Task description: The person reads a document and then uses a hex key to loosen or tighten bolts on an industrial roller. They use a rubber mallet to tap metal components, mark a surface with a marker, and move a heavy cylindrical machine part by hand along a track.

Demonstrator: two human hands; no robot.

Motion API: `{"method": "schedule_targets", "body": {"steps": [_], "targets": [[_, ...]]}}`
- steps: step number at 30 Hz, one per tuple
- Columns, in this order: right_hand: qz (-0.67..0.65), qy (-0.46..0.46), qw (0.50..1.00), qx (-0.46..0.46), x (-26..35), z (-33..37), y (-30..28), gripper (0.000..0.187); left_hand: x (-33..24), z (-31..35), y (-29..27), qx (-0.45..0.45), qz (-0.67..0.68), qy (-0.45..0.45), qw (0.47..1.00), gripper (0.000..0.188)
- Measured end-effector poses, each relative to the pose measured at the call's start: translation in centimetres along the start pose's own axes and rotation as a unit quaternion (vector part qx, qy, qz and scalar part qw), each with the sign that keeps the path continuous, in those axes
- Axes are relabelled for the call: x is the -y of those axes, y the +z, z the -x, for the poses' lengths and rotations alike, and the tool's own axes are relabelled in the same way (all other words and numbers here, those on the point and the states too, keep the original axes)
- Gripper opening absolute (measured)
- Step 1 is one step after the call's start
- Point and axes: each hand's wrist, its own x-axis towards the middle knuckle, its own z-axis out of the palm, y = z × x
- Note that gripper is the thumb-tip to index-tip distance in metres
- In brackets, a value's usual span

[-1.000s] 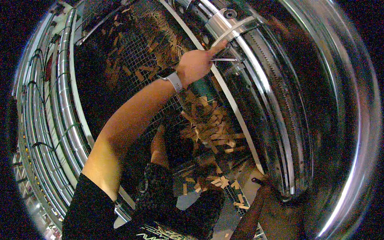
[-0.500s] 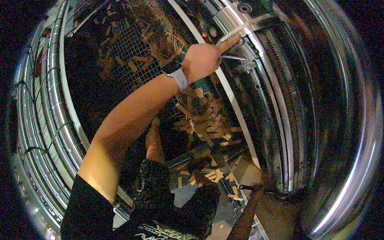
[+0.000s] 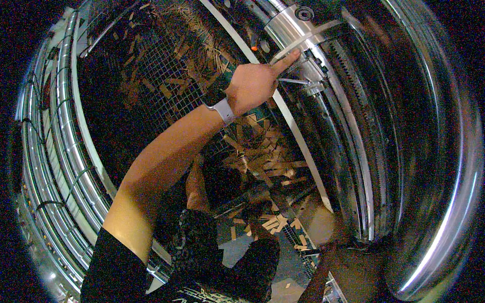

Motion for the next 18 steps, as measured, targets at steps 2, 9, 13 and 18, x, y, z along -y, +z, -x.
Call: {"method": "schedule_targets", "body": {"steps": [2, 9, 13, 18], "targets": [[-0.043, -0.034, 0.992, 0.111, 0.0, 0.7, -0.1, 0.032, 0.1, -0.1, 0.1, -0.027, 0.014, -0.001, 1.000, 0.075], [0.042, 0.008, 0.996, -0.076, 0.8, 2.5, 2.0, 0.031, 0.2, -0.1, 0.0, -0.019, 0.006, 0.010, 1.000, 0.073], [0.138, 0.073, 0.987, -0.030, 3.4, 5.5, 3.7, 0.038, 0.1, 0.1, 0.1, -0.024, 0.012, 0.017, 1.000, 0.071], [0.072, 0.105, 0.991, -0.046, 5.2, 8.2, 5.6, 0.039, 0.2, 0.0, 0.4, -0.041, 0.027, 0.016, 0.999, 0.070]]}}
